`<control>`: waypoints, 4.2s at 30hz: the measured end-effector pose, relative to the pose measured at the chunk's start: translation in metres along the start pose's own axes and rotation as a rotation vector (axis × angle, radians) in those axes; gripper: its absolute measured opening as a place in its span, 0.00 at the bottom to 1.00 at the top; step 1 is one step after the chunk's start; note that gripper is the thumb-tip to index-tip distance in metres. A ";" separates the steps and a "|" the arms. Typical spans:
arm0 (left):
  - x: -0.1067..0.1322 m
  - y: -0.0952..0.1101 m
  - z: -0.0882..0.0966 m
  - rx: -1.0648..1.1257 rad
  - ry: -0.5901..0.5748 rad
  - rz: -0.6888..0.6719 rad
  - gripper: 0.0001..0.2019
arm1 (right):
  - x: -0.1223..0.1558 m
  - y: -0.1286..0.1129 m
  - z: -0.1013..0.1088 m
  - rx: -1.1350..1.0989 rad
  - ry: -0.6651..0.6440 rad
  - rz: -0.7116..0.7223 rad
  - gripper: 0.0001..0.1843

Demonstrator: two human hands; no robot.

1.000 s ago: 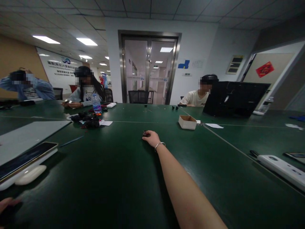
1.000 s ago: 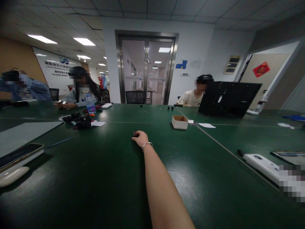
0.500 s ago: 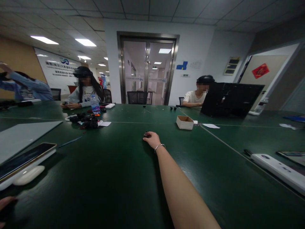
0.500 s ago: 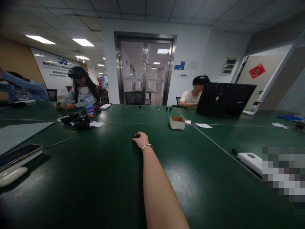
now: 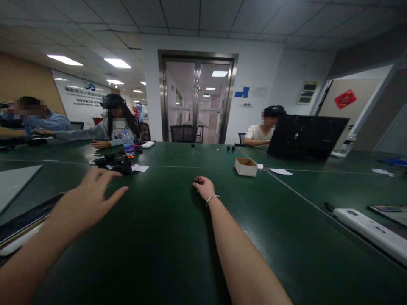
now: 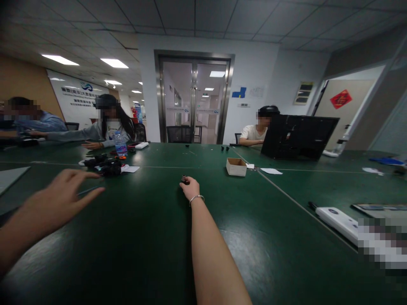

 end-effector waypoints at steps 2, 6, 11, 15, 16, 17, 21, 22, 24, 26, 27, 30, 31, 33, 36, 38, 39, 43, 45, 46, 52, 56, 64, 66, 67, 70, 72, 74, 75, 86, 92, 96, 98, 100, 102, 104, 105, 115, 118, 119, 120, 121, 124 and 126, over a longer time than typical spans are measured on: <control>-0.026 0.043 -0.037 0.002 -0.121 -0.180 0.23 | 0.001 -0.001 0.000 0.018 -0.005 -0.011 0.15; -0.078 0.113 -0.129 0.431 -0.334 -0.228 0.21 | -0.002 0.001 -0.001 0.079 -0.053 0.022 0.16; -0.098 0.150 -0.219 0.768 -0.349 -0.067 0.15 | -0.007 0.003 0.000 0.181 -0.048 0.077 0.15; -0.085 0.157 -0.246 0.718 -0.311 -0.156 0.12 | -0.008 0.002 -0.001 0.208 -0.077 0.111 0.14; -0.082 0.157 -0.247 0.699 -0.290 -0.181 0.12 | -0.008 0.001 -0.001 0.219 -0.074 0.118 0.14; -0.080 0.156 -0.246 0.686 -0.269 -0.197 0.11 | -0.008 0.000 0.000 0.228 -0.071 0.119 0.14; -0.075 0.149 -0.236 0.810 -0.228 -0.178 0.13 | -0.008 -0.001 -0.001 0.234 -0.105 0.096 0.11; -0.074 0.148 -0.234 0.859 -0.235 -0.172 0.13 | -0.008 -0.001 -0.001 0.220 -0.118 0.088 0.11; -0.073 0.146 -0.232 0.917 -0.260 -0.164 0.11 | -0.009 0.001 -0.001 0.161 -0.132 0.064 0.13; -0.075 0.143 -0.233 0.929 -0.265 -0.141 0.08 | -0.010 0.003 0.000 0.055 -0.144 0.024 0.14; -0.076 0.141 -0.234 0.935 -0.260 -0.127 0.07 | -0.011 0.004 0.000 -0.015 -0.150 0.002 0.14; -0.079 0.137 -0.238 0.975 -0.246 -0.108 0.07 | -0.011 0.006 0.002 -0.239 -0.149 -0.052 0.12; -0.080 0.136 -0.239 0.992 -0.245 -0.108 0.07 | -0.011 0.006 0.004 -0.302 -0.140 -0.068 0.10; -0.081 0.135 -0.243 1.035 -0.250 -0.101 0.07 | -0.011 0.006 0.006 -0.395 -0.109 -0.095 0.08; -0.082 0.133 -0.247 1.116 -0.273 -0.073 0.09 | -0.009 0.006 0.010 -0.481 -0.077 -0.120 0.08; -0.082 0.132 -0.251 1.155 -0.309 -0.039 0.10 | -0.008 0.006 0.010 -0.521 -0.082 -0.126 0.08; -0.082 0.131 -0.252 1.159 -0.326 -0.018 0.10 | -0.008 0.006 0.010 -0.538 -0.092 -0.123 0.08; -0.083 0.127 -0.251 1.051 -0.330 0.058 0.12 | -0.006 0.005 0.010 -0.578 -0.133 -0.088 0.12; -0.082 0.126 -0.247 0.969 -0.309 0.075 0.15 | -0.006 0.006 0.011 -0.580 -0.148 -0.083 0.13; -0.082 0.126 -0.245 0.941 -0.306 0.081 0.16 | -0.006 0.006 0.011 -0.581 -0.154 -0.084 0.13; -0.081 0.126 -0.242 0.892 -0.307 0.119 0.20 | -0.005 0.005 0.012 -0.606 -0.178 -0.050 0.15; -0.082 0.125 -0.244 0.891 -0.311 0.109 0.22 | -0.002 0.003 0.013 -0.591 -0.190 -0.049 0.16; -0.081 0.122 -0.238 0.727 -0.277 0.072 0.25 | -0.001 0.002 0.013 -0.589 -0.197 -0.059 0.17; -0.081 0.121 -0.239 0.726 -0.281 0.076 0.25 | -0.001 0.002 0.012 -0.606 -0.202 -0.057 0.17; -0.081 0.121 -0.240 0.737 -0.283 0.073 0.25 | -0.001 0.002 0.012 -0.614 -0.206 -0.058 0.16; -0.082 0.123 -0.241 0.786 -0.284 0.041 0.23 | -0.002 0.002 0.012 -0.623 -0.216 -0.070 0.14; -0.083 0.125 -0.240 0.840 -0.261 -0.003 0.19 | -0.002 0.003 0.013 -0.624 -0.197 -0.086 0.12; -0.084 0.127 -0.238 0.922 -0.240 -0.049 0.13 | -0.003 0.003 0.014 -0.629 -0.176 -0.101 0.10; -0.084 0.129 -0.237 0.963 -0.241 -0.065 0.11 | -0.003 0.003 0.014 -0.633 -0.166 -0.107 0.09; -0.082 0.128 -0.237 0.993 -0.261 -0.008 0.15 | -0.002 0.003 0.014 -0.617 -0.166 -0.118 0.08; -0.080 0.132 -0.236 1.014 -0.285 -0.034 0.09 | -0.004 0.005 0.012 -0.629 -0.186 -0.097 0.09; -0.081 0.130 -0.236 1.019 -0.252 -0.009 0.12 | -0.006 0.008 0.011 -0.645 -0.184 -0.097 0.10; -0.079 0.132 -0.240 1.016 -0.333 0.010 0.10 | -0.007 0.009 0.011 -0.649 -0.187 -0.099 0.10; -0.080 0.134 -0.237 1.023 -0.311 -0.041 0.09 | -0.007 0.009 0.011 -0.653 -0.183 -0.099 0.10; -0.080 0.134 -0.234 1.036 -0.267 -0.065 0.11 | -0.007 0.010 0.011 -0.660 -0.181 -0.097 0.10; -0.080 0.134 -0.236 1.021 -0.325 -0.043 0.10 | -0.007 0.010 0.011 -0.661 -0.187 -0.096 0.10; -0.079 0.134 -0.238 1.007 -0.362 -0.032 0.11 | -0.007 0.010 0.011 -0.658 -0.194 -0.095 0.10; -0.080 0.132 -0.241 0.993 -0.318 -0.103 0.12 | -0.004 0.006 0.012 -0.642 -0.238 -0.080 0.10; -0.080 0.132 -0.239 0.990 -0.263 -0.136 0.14 | -0.003 0.005 0.012 -0.641 -0.247 -0.080 0.10; -0.080 0.132 -0.240 0.987 -0.280 -0.136 0.13 | -0.003 0.005 0.012 -0.642 -0.248 -0.079 0.10; -0.079 0.132 -0.241 0.978 -0.300 -0.136 0.12 | -0.003 0.005 0.012 -0.641 -0.252 -0.076 0.10; -0.079 0.133 -0.243 0.966 -0.315 -0.138 0.12 | -0.003 0.005 0.012 -0.637 -0.256 -0.074 0.10; -0.080 0.132 -0.243 0.956 -0.280 -0.144 0.14 | -0.004 0.005 0.012 -0.640 -0.246 -0.073 0.10; -0.081 0.131 -0.244 1.000 -0.275 -0.114 0.14 | -0.004 0.006 0.012 -0.646 -0.237 -0.077 0.10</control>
Point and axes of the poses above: each hand's wrist, its own x-axis away from the middle knuckle, its own z-axis out of the back of the hand, y = z × x, the point moved 5 cm from there along -x, towards the middle knuckle, and after that the axes turned 2 degrees about z, right-handed, at the moved point
